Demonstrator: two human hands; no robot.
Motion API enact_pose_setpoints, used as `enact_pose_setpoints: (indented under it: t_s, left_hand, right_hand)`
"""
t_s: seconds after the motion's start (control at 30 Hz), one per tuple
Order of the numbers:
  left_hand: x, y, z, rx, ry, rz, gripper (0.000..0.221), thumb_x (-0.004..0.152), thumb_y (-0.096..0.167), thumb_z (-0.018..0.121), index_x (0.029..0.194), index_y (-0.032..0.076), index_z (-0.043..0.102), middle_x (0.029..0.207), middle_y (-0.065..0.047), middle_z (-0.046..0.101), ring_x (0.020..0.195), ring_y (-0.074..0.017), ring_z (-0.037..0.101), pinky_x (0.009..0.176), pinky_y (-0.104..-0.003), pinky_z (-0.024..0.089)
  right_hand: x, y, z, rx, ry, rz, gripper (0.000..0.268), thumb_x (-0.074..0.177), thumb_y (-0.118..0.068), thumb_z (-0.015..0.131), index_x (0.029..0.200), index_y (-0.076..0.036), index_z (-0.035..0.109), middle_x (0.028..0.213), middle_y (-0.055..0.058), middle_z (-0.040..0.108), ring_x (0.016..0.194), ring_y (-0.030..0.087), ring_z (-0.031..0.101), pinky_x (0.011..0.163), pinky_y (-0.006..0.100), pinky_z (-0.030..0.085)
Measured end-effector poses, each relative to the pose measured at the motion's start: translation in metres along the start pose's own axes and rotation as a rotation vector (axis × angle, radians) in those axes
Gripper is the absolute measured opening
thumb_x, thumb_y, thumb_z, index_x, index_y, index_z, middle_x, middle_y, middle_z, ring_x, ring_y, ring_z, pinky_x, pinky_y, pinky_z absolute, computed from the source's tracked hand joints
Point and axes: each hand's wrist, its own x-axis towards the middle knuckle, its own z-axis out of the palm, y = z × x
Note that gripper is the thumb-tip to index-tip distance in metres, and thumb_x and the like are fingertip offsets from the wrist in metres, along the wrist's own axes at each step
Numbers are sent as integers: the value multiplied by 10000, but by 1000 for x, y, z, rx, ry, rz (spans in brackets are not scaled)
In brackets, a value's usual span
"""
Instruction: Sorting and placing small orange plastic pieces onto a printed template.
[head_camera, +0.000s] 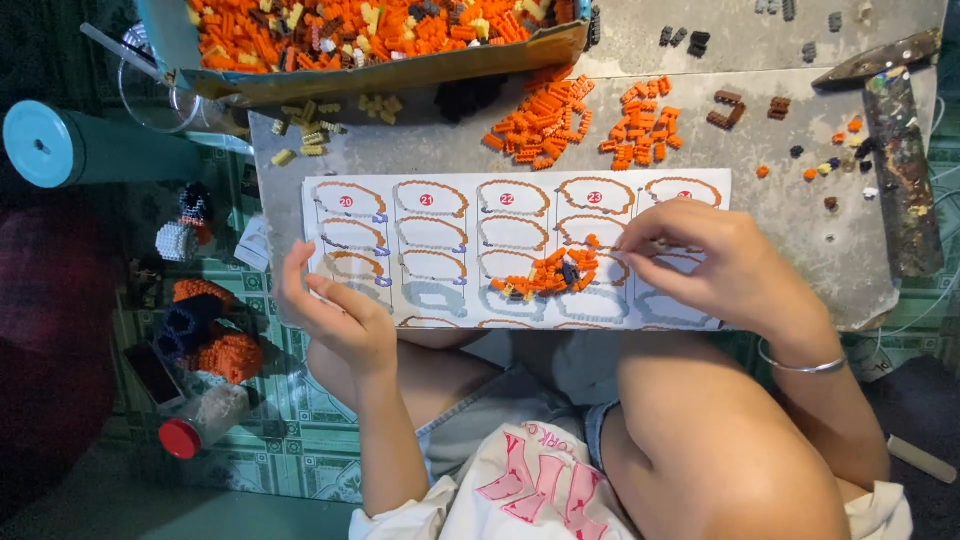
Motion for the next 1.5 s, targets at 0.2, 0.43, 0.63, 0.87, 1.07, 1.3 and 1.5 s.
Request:
enact_pose_setpoints:
  t_s: [0.2,0.43,0.63,0.87,1.07,1.3,1.5]
  left_hand:
    - [2,0,1,-66,-20,19,228,1000,14,296,1160,-22,454,1114,-157,531,1033,-316,521,927,-399,427]
    - [2,1,0,-67,-39,7,231,1003,7,293,1179,-30,438,1107,-169,533,1013,-318,532,922,-403,435]
    - [4,4,0,-71,-34,32,236,998,-5,282,1168,-32,443,1072,-162,526,978,-311,518,906,-401,424]
    - [5,5,-1,-52,-44,46,204,989,-28,315,1139,-27,453,1077,-158,533,997,-319,530,917,-402,434]
    - [6,7,3,-53,-42,84,176,988,-35,345,1125,-37,455,1061,-172,527,968,-320,532,892,-402,452]
    - [4,1,3,-122,6,88,161,991,-46,334,1104,-51,448,1050,-183,512,917,-300,539,846,-378,472]
    - [-7,-12,-1,-340,50,-76,215,970,-55,318,1159,-24,416,1073,-152,465,980,-249,492,925,-329,426]
  right_hand:
    - [-4,17,4,326,161,231,116,802,21,671,899,-6,612,911,84,644,836,141,617,793,232,516]
    - [-10,31,-1,487,215,214,101,842,44,619,924,21,564,942,130,628,892,171,624,884,255,531]
    - [-20,10,-20,168,335,178,117,907,29,635,1015,51,594,981,147,638,918,183,612,877,260,502]
    - [-29,17,-27,-277,207,232,79,906,-123,672,922,-47,688,834,38,659,669,131,533,679,268,419]
    - [-25,25,-25,-130,18,215,174,851,-187,640,994,-98,682,825,27,675,701,121,587,665,254,452]
    - [-31,32,-23,-130,-8,143,282,809,-160,687,1072,-75,632,825,50,584,734,147,549,704,257,457]
    - [-31,19,-16,-202,46,150,287,826,-168,689,1082,-71,606,838,49,556,769,151,542,715,269,430]
